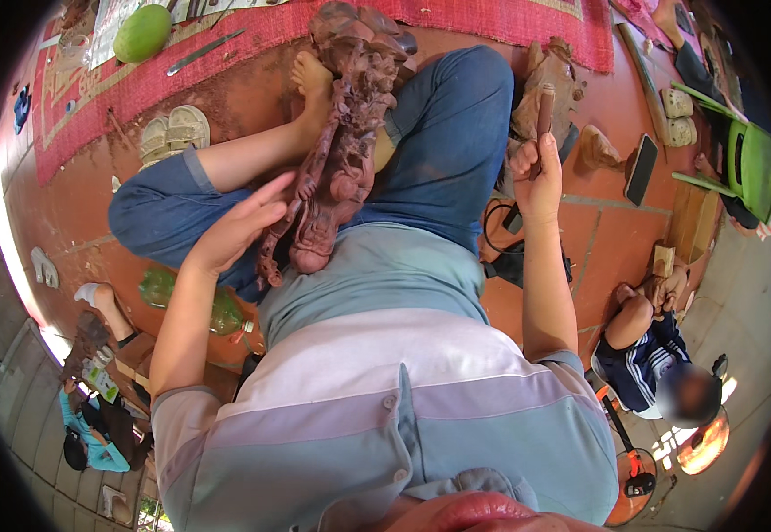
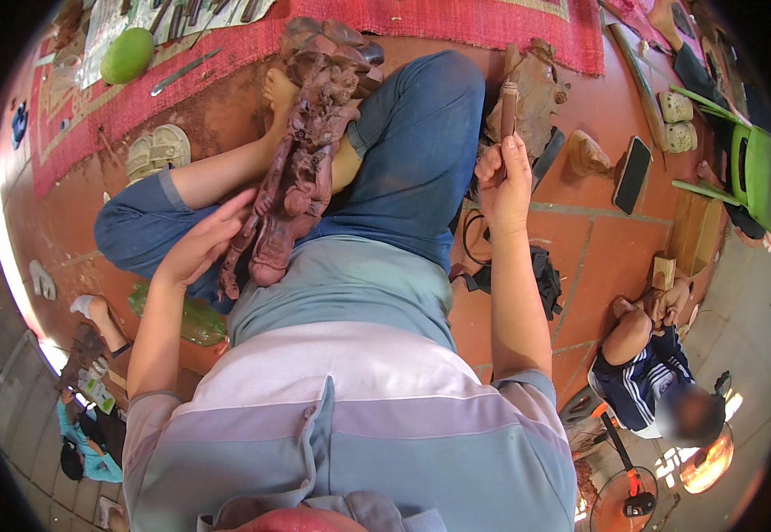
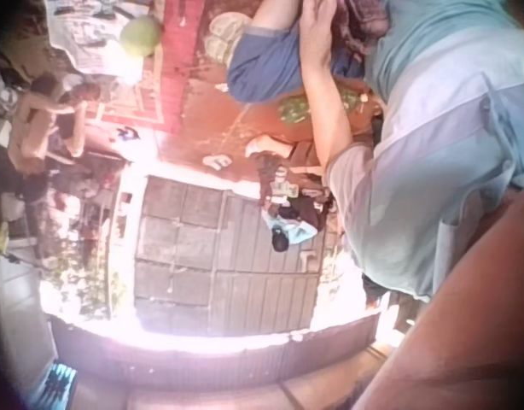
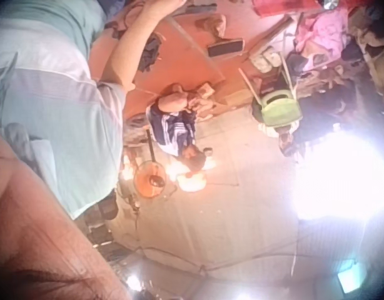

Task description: The person sits cross-legged on a mat and carves a piece of dark wood using a small knife. They hold the wood with their left hand and use the knife in their right hand to shape the surface, occasionally rotating the object to access different areas.

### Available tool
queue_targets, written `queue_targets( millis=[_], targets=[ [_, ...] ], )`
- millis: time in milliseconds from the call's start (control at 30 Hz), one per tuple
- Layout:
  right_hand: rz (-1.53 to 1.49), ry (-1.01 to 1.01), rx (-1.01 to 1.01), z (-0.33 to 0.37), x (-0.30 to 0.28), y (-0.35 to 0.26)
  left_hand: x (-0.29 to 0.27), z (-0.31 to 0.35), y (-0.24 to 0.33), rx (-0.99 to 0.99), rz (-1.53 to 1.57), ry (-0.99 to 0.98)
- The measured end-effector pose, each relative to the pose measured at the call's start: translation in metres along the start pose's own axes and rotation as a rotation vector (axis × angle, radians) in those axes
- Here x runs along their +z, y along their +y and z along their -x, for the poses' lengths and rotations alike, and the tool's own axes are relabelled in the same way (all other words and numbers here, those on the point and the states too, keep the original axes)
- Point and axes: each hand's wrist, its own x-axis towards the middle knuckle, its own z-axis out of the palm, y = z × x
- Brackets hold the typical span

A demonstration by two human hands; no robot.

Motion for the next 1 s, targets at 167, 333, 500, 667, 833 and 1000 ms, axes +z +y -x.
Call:
queue_targets(
  millis=[167, 333, 500, 667, 833, 1000],
  targets=[
    [0.255, -0.029, 0.096, 0.003, 0.009, 0.006, 0.028, -0.04, 0.016, 0.363, -0.658, 0.248],
    [0.522, -0.087, 0.011, 0.014, 0.028, 0.017, 0.038, -0.067, 0.017, 0.391, -0.736, 0.243],
    [0.654, -0.239, -0.227, 0.027, 0.057, 0.027, 0.035, -0.069, 0.015, 0.303, -0.557, 0.099],
    [0.979, -0.753, -0.536, 0.048, 0.11, 0.069, 0.019, -0.066, 0.001, 0.021, 0.162, 0.058],
    [0.995, -0.713, -0.488, 0.027, 0.07, 0.06, 0.019, -0.064, -0.006, 0.092, 0.139, 0.048],
    [0.868, -0.682, -0.437, 0.02, 0.097, 0.024, 0.018, -0.064, -0.008, -0.003, 0.331, -0.015]
  ],
)
